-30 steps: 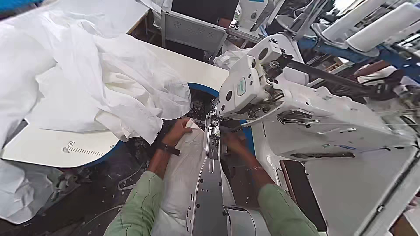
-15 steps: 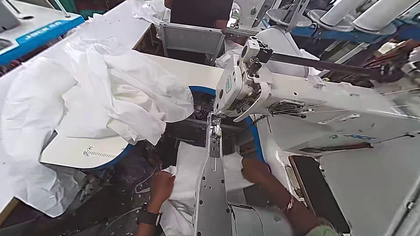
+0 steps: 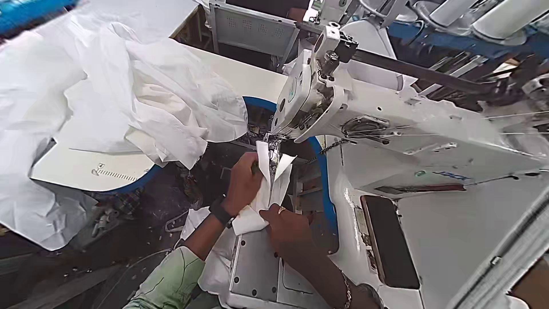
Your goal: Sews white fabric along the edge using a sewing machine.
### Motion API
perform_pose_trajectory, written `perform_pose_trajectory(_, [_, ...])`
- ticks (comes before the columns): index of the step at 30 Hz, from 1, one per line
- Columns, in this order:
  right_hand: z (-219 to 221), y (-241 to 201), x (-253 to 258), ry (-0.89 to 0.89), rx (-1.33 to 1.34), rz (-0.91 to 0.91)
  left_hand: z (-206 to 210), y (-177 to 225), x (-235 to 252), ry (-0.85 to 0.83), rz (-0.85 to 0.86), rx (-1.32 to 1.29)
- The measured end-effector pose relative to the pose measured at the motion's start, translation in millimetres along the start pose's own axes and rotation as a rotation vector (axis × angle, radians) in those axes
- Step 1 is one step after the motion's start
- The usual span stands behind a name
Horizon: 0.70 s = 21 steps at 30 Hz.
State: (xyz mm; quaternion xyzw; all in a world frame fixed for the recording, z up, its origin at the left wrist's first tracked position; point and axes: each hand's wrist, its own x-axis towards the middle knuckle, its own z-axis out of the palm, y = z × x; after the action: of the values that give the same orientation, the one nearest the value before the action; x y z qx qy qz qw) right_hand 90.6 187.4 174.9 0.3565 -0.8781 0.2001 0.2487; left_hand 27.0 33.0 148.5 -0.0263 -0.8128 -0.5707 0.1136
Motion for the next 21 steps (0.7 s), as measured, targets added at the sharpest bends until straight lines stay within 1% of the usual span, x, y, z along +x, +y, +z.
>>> perform_pose_trajectory(1, [-3,1,2,-0.023,-0.013,0.078,10,2,2,0.047,0.051,0.046])
perform_pose_trajectory(2, [-11,5,4,-0.092,-0.023,0.240,15,6,-2,0.043,0.061,0.095])
perform_pose_trajectory(4, [-29,29,12,-0.296,0.002,0.651,10,13,-18,-0.062,0.011,0.226])
perform_pose_trajectory(5, [-32,45,19,-0.342,-0.015,0.756,7,15,-21,-0.133,-0.018,0.295])
perform_pose_trajectory(6, [-31,55,25,-0.347,-0.050,0.760,2,18,-19,-0.222,-0.055,0.351])
perform_pose_trajectory(7, [-28,58,31,-0.321,-0.080,0.688,0,22,-12,-0.308,-0.102,0.382])
perform_pose_trajectory(8, [-20,56,38,-0.265,-0.091,0.581,1,24,-4,-0.333,-0.122,0.386])
perform_pose_trajectory(9, [-12,51,42,-0.206,-0.080,0.500,3,22,2,-0.304,-0.111,0.357])
perform_pose_trajectory(10, [-4,47,43,-0.136,-0.058,0.443,5,19,4,-0.254,-0.065,0.319])
perform_pose_trajectory(12, [5,48,38,-0.007,-0.004,0.334,1,12,3,-0.176,0.070,0.275])
perform_pose_trajectory(13, [3,54,34,0.015,0.063,0.306,0,7,-1,-0.157,0.153,0.283])
perform_pose_trajectory(15, [-3,67,24,-0.038,0.238,0.307,-1,2,-13,-0.163,0.256,0.357])
perform_pose_trajectory(17, [-5,67,17,-0.133,0.332,0.325,-1,2,-24,-0.186,0.290,0.437])
perform_pose_trajectory(18, [-4,67,19,-0.177,0.332,0.313,0,3,-23,-0.185,0.301,0.439])
perform_pose_trajectory(21, [-4,63,23,-0.279,0.212,0.235,5,-1,-14,-0.173,0.304,0.398])
